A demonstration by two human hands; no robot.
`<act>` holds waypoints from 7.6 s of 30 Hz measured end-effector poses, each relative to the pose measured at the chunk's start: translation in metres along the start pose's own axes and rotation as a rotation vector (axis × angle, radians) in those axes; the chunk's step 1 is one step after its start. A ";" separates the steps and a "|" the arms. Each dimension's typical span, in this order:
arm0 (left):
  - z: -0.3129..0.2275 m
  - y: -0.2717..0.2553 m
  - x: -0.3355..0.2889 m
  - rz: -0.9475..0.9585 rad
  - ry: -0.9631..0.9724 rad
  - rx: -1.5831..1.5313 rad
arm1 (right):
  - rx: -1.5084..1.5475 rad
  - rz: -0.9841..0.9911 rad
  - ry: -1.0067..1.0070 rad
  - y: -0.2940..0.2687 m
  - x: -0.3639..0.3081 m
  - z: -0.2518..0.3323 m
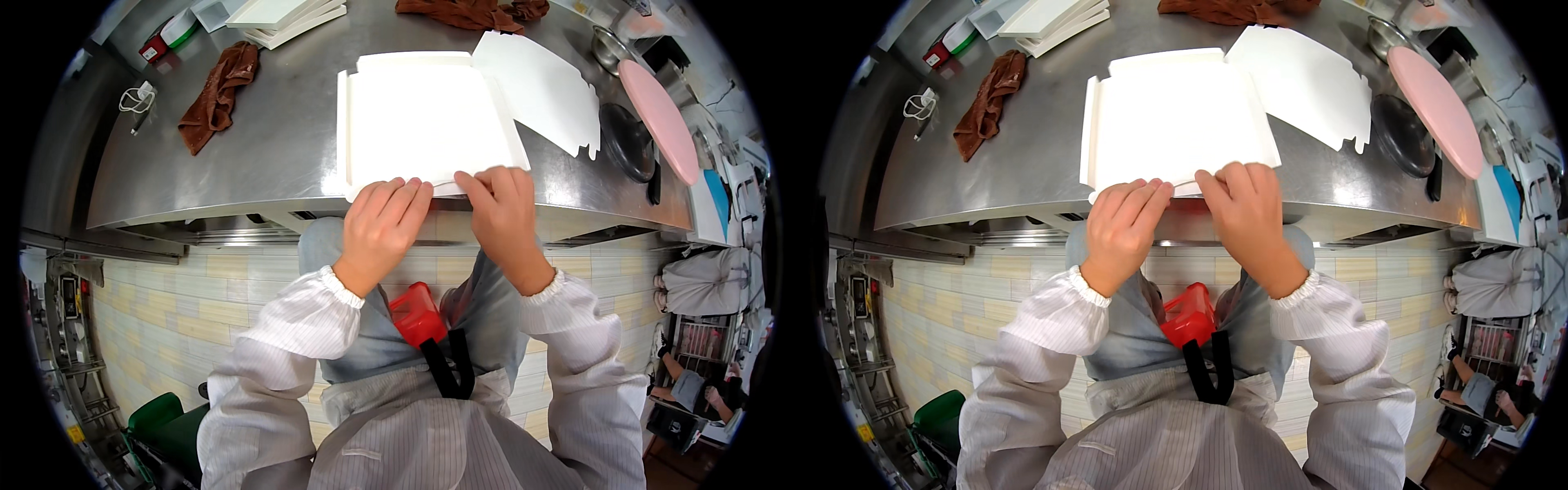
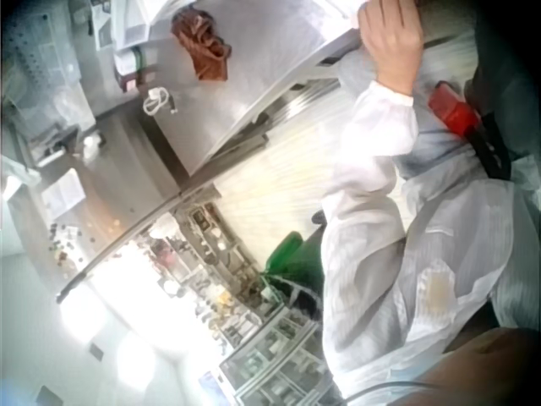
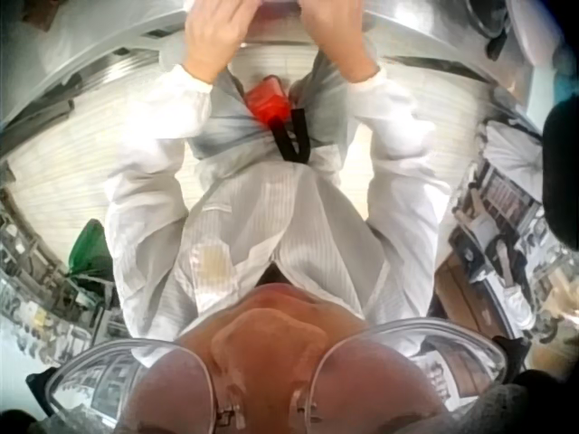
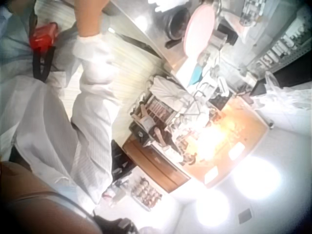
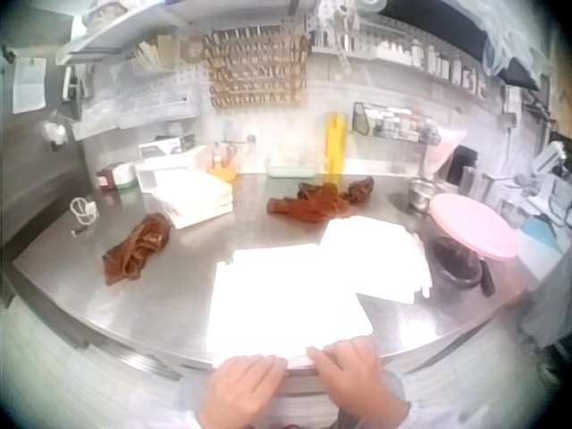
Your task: The person assembles white styrofoam trays by folding the flat pieces into shape and snapping the edges together. They handle the trays one at a time, stacking the finished units on the metal counter.
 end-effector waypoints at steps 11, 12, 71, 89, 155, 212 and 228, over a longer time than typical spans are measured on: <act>-0.008 0.006 -0.012 0.009 -0.164 0.036 | -0.172 -0.095 0.114 0.021 -0.042 0.015; -0.012 0.005 -0.015 0.044 -0.198 0.067 | -0.165 -0.082 0.146 0.022 -0.043 0.016; -0.019 0.013 0.002 0.244 -0.140 0.027 | 0.385 -0.071 0.520 -0.008 -0.020 -0.028; -0.055 0.037 0.016 0.316 -0.245 0.231 | 0.000 0.076 0.282 -0.003 -0.038 0.006; 0.051 -0.014 0.013 -0.054 -0.020 -0.464 | 0.095 0.030 0.103 -0.039 -0.029 -0.061; 0.060 -0.012 0.061 0.369 -0.351 -0.216 | 0.533 0.180 0.303 -0.033 -0.007 -0.075; 0.038 0.043 0.094 0.492 -0.242 -0.393 | 0.789 0.090 0.642 -0.022 -0.008 -0.083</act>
Point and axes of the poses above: each hand's wrist, its own x-axis towards the middle knuckle, its own y-axis out of the palm, z = x × y, the point moved 5 cm from there along x, towards the middle knuckle, and after that the axes turned 5 degrees about z, right-handed, at the moved point
